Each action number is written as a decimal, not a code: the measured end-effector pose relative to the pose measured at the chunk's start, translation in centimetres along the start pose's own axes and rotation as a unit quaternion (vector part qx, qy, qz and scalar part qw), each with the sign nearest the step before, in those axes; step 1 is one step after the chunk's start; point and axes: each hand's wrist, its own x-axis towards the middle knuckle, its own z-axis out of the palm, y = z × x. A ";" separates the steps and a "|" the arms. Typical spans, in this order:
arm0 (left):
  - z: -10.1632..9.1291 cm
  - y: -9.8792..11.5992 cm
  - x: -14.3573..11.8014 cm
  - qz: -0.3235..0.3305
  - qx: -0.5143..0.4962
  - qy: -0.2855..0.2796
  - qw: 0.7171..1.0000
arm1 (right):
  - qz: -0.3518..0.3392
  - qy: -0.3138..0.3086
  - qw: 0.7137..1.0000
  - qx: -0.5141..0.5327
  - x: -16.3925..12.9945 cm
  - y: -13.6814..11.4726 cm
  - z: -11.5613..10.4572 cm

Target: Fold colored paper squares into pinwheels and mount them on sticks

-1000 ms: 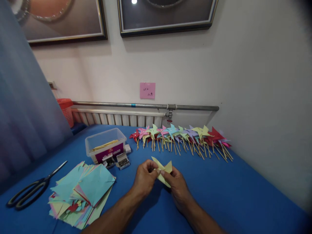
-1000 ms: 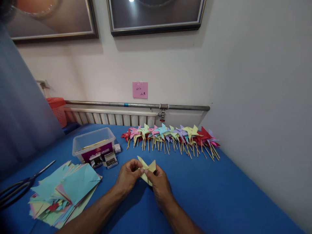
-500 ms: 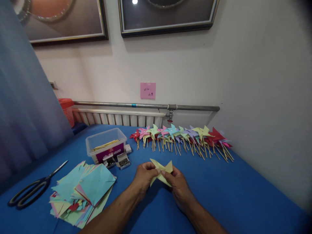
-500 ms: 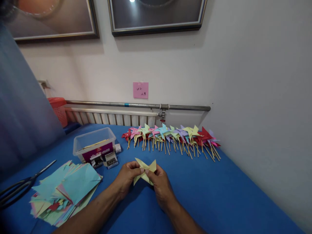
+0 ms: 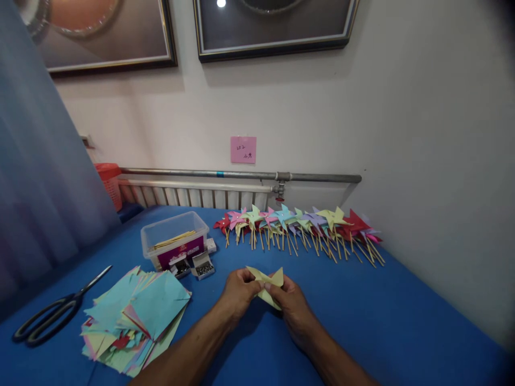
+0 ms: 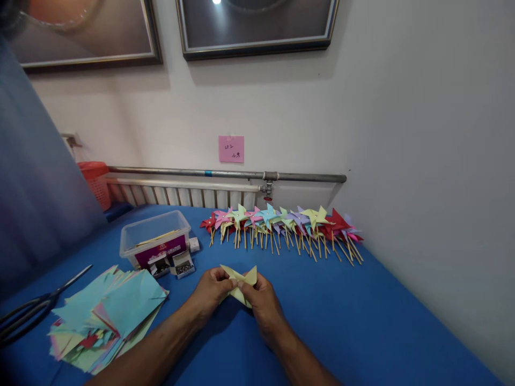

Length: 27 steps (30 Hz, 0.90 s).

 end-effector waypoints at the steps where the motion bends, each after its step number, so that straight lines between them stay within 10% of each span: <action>1: 0.0 0.0 0.0 0.001 0.001 -0.002 1.000 | -0.001 0.002 1.000 0.002 0.0 0.0 0.0; 27: -0.1 -1.1 0.8 0.026 0.032 0.016 0.999 | 0.002 0.005 1.000 0.010 0.4 0.4 0.0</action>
